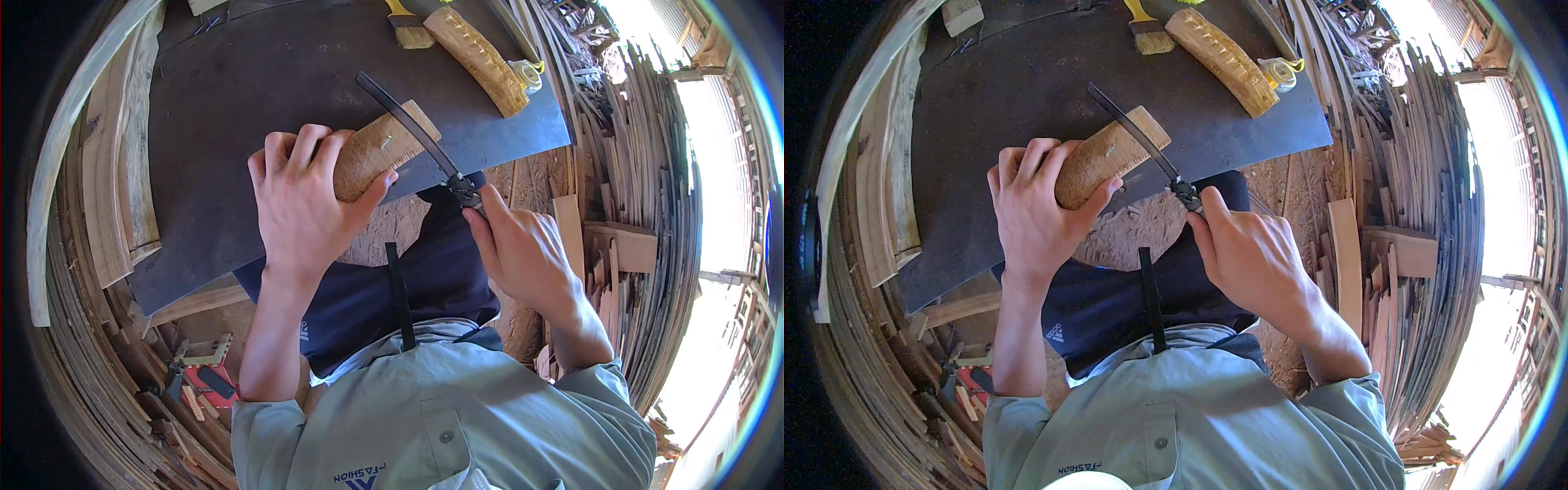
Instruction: Saw a small piece of wood with a handheld saw.
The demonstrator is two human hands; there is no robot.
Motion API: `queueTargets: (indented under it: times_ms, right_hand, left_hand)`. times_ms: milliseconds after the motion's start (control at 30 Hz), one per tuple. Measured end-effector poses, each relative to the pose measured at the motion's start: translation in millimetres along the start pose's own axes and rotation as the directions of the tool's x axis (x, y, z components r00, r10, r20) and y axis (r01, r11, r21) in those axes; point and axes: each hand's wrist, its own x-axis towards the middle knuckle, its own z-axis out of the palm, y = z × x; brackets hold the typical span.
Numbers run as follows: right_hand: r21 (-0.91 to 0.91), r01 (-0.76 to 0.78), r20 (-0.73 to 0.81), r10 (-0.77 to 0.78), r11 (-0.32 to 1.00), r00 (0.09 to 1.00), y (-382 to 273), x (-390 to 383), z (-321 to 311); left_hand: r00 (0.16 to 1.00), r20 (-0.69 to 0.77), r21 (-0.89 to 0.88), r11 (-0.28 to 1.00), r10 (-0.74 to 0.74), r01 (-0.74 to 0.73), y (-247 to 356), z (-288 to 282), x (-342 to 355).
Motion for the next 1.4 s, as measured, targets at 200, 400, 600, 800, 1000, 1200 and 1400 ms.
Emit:
queueTargets:
  times_ms: [200,400,600,800,1000,1200,1400]
  right_hand:
    - [-0.013,-0.016,-0.017,0.016,1.0,1.0,1,1,-1]
    - [-0.012,0.018,-0.013,-0.018,1.0,1.0,2,-1,0]
    - [-0.005,-0.002,0.014,0.002,1.0,1.0,0,-1,0]
    - [0.019,0.035,-0.018,-0.035,0.999,0.999,3,4,3]
    - [-0.038,-0.063,0.076,0.065,0.997,0.995,1,6,11]
    - [-0.013,0.059,-0.095,-0.06,0.998,0.994,-1,11,13]
    - [-0.051,-0.086,0.059,0.089,0.995,0.994,-1,11,9]
  left_hand:
    - [1.0,-0.009,-0.005,1.0,0.004,-0.004,2,-4,1]
    - [0.998,-0.053,-0.015,0.999,0.038,-0.039,3,-2,4]
    - [0.999,-0.042,-0.002,1.0,0.028,-0.028,2,0,2]
    - [1.0,-0.016,0.002,1.0,0.027,-0.027,3,-3,3]
    - [1.0,-0.006,0.018,1.0,0.001,-0.001,5,-3,4]
    - [0.999,-0.032,0.028,0.999,0.024,-0.023,6,-1,5]
    - [0.999,-0.035,0.026,1.0,0.017,-0.016,3,-3,5]
